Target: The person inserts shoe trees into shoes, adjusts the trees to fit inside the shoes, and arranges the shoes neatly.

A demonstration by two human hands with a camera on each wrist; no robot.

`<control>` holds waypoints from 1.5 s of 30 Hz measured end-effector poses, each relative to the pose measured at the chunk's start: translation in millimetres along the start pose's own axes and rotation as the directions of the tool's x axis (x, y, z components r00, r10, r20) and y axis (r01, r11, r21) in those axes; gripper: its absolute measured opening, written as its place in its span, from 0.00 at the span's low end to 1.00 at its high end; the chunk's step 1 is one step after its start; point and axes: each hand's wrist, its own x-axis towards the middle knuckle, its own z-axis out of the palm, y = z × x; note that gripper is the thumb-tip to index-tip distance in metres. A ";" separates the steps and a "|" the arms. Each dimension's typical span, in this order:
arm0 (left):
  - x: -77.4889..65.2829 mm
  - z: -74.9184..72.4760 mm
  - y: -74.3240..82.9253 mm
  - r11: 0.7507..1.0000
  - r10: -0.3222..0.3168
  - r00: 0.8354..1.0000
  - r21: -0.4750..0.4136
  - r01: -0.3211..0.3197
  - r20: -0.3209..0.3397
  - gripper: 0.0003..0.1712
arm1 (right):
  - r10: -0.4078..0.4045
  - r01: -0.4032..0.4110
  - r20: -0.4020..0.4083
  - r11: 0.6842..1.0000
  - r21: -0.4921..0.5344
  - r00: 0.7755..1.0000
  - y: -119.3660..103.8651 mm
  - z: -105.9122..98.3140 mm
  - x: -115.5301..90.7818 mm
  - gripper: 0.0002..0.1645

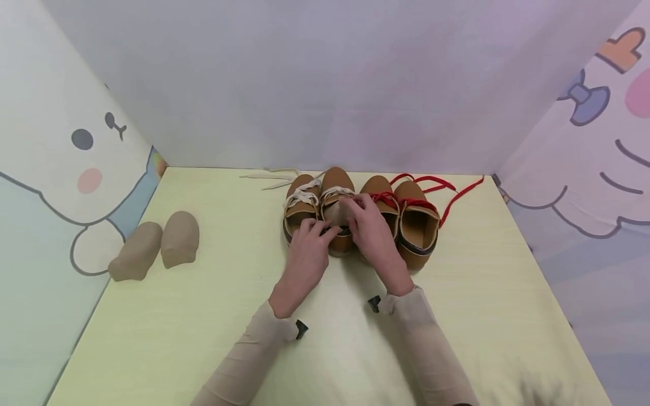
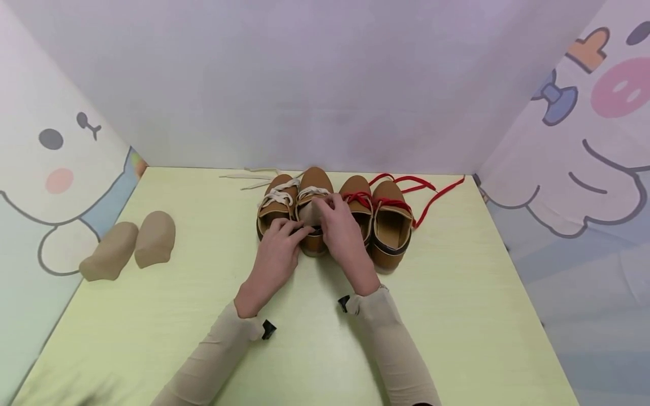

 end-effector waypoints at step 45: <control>62.7 -2.8 -18.9 0.957 -0.236 0.946 -0.116 0.266 0.221 0.37 | 0.011 -0.008 0.064 0.999 -0.042 0.998 1.6 -6.3 19.2 0.21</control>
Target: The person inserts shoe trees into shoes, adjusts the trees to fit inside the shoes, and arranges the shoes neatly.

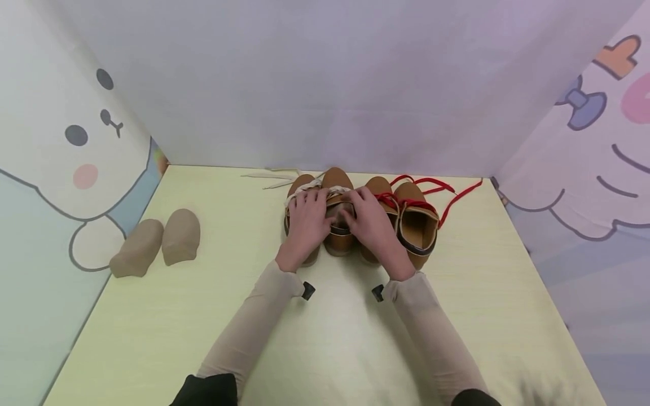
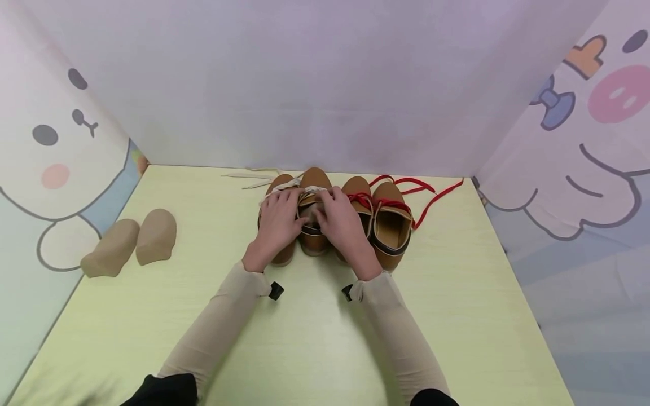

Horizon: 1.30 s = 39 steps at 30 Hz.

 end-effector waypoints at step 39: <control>8.0 12.2 0.8 0.993 0.015 0.993 0.122 0.000 -0.117 0.15 | -0.023 0.044 0.152 0.990 -0.135 0.988 13.4 10.7 18.6 0.29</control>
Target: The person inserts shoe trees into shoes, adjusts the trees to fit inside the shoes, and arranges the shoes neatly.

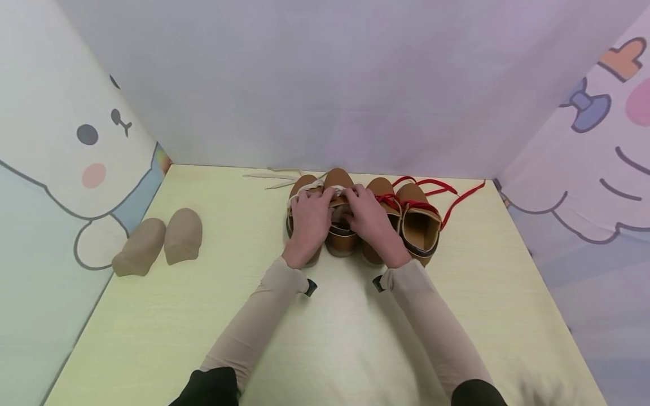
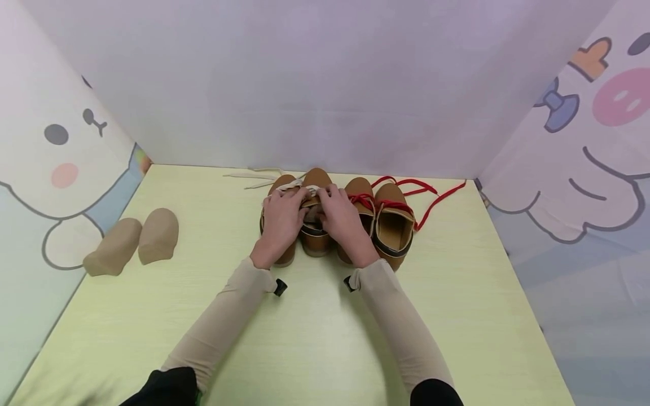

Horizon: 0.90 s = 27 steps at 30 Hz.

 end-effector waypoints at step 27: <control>2.8 4.8 0.8 0.996 0.006 1.000 0.091 -0.007 0.016 0.10 | 0.039 -0.040 -0.068 0.999 -0.021 0.997 -1.5 10.8 17.9 0.21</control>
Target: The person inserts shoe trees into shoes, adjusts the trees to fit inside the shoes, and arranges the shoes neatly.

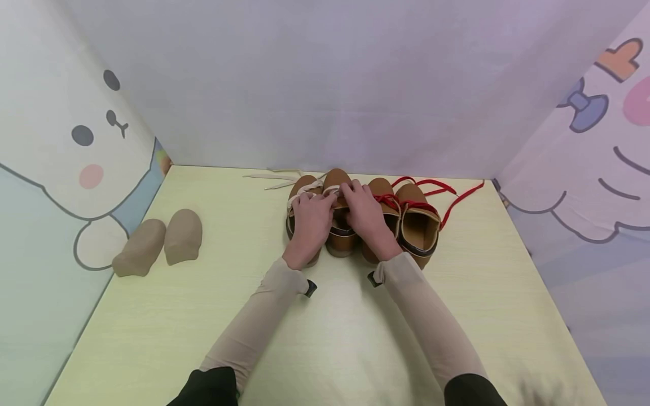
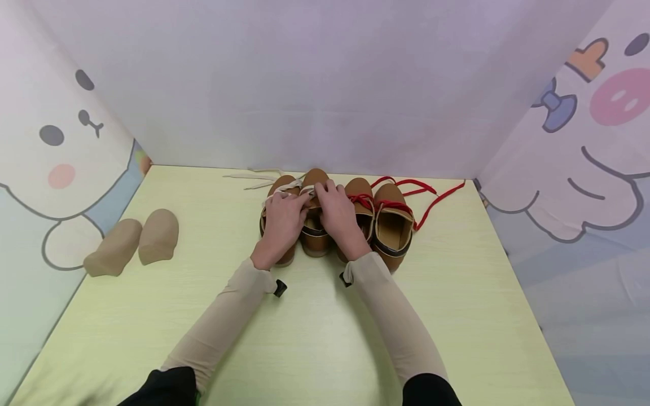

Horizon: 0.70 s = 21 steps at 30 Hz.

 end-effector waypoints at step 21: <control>-27.6 -6.5 -43.0 0.915 0.212 0.938 -0.280 -0.289 -0.275 0.11 | -0.047 0.047 0.004 0.997 -0.053 0.999 11.0 -16.3 -24.1 0.26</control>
